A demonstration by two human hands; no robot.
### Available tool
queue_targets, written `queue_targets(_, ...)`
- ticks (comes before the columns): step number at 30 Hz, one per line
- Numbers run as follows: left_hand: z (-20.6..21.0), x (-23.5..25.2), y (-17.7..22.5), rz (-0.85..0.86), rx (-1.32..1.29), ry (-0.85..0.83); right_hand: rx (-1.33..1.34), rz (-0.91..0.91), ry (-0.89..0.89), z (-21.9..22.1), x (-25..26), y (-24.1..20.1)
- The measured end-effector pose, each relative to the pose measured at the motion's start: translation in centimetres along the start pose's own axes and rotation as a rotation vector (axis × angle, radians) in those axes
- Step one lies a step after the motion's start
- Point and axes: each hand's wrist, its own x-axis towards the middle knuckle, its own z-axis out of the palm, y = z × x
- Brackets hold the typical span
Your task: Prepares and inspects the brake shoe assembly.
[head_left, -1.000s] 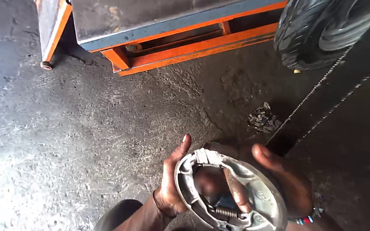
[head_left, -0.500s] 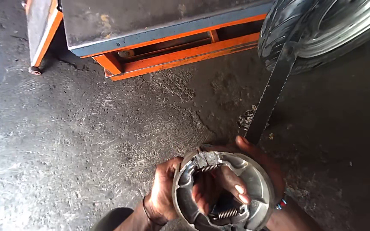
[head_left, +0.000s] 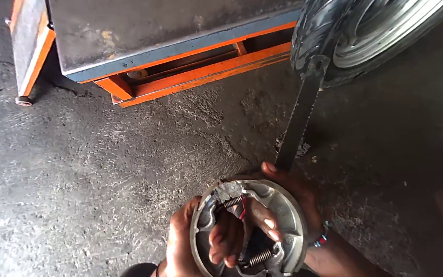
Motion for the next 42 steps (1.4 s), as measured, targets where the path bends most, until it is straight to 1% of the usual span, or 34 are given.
queue_targets(3, -0.3, -0.1, 0.0, 0.02, -0.01, -0.003, 0.046, -0.037, 0.043, 1.3, 0.3, -0.3)
queue_targets(6, -0.7, -0.2, 0.3, 0.011, -0.029, -0.006, 0.061, -0.047, 0.085, 1.5, 0.4, -0.1)
queue_targets(10, -1.7, -0.1, 0.9, -0.028, -0.03, -0.033, -0.017, -0.092, 0.194, 2.3, 0.5, 0.1)
queue_targets(13, -2.5, -0.1, 1.0, -0.044, -0.003, -0.019, -0.081, -0.083, 0.249, 3.0, 0.4, 0.0)
queue_targets(14, -2.7, -0.2, 1.1, -0.04, 0.029, 0.029, -0.107, -0.08, 0.268, 3.2, 0.5, 0.0)
queue_targets(15, -2.7, -0.2, 1.1, -0.03, 0.064, 0.136, -0.142, -0.086, 0.291, 3.4, 0.5, 0.1)
queue_targets(17, -2.3, 0.4, 0.9, 0.011, 0.169, 0.446, -0.262, -0.125, 0.332, 3.8, 0.5, 0.3)
queue_targets(18, -2.1, 0.9, 0.8, 0.03, 0.233, 0.576, -0.328, -0.148, 0.341, 4.0, 0.5, 0.5)
queue_targets(20, -2.1, 1.7, 0.6, 0.055, 0.321, 0.734, -0.418, -0.192, 0.359, 4.1, 0.6, 0.8)
queue_targets(22, -2.1, 2.2, 0.4, 0.056, 0.364, 0.797, -0.449, -0.209, 0.365, 4.0, 0.6, 1.0)
queue_targets(25, -2.2, 2.6, 0.2, 0.057, 0.452, 0.847, -0.459, -0.193, 0.403, 4.0, 0.5, 1.0)
queue_targets(27, -2.6, 2.6, 0.1, 0.05, 0.536, 0.888, -0.53, -0.193, 0.43, 4.2, 0.4, 1.1)
queue_targets(30, -3.3, 2.5, -0.1, 0.025, 0.664, 0.951, -0.683, -0.243, 0.434, 4.3, 0.1, 1.3)
queue_targets(33, -3.3, 2.6, 0.0, -0.027, 0.689, 1.029, -0.764, -0.297, 0.43, 4.2, 0.2, 1.6)
queue_targets(35, -3.3, 2.6, 0.0, -0.046, 0.681, 1.05, -0.747, -0.305, 0.435, 4.1, 0.2, 1.7)
queue_targets(38, -3.2, 2.4, -0.3, -0.008, 0.695, 1.016, -0.696, -0.281, 0.392, 3.8, 0.0, 1.5)
queue_targets(40, -3.5, 2.2, -0.5, 0.023, 0.671, 0.961, -0.56, -0.228, 0.322, 3.7, -0.2, 1.2)
queue_targets(42, -3.5, 1.9, -0.3, 0.037, 0.577, 0.843, -0.375, -0.156, 0.229, 3.5, -0.3, 0.7)
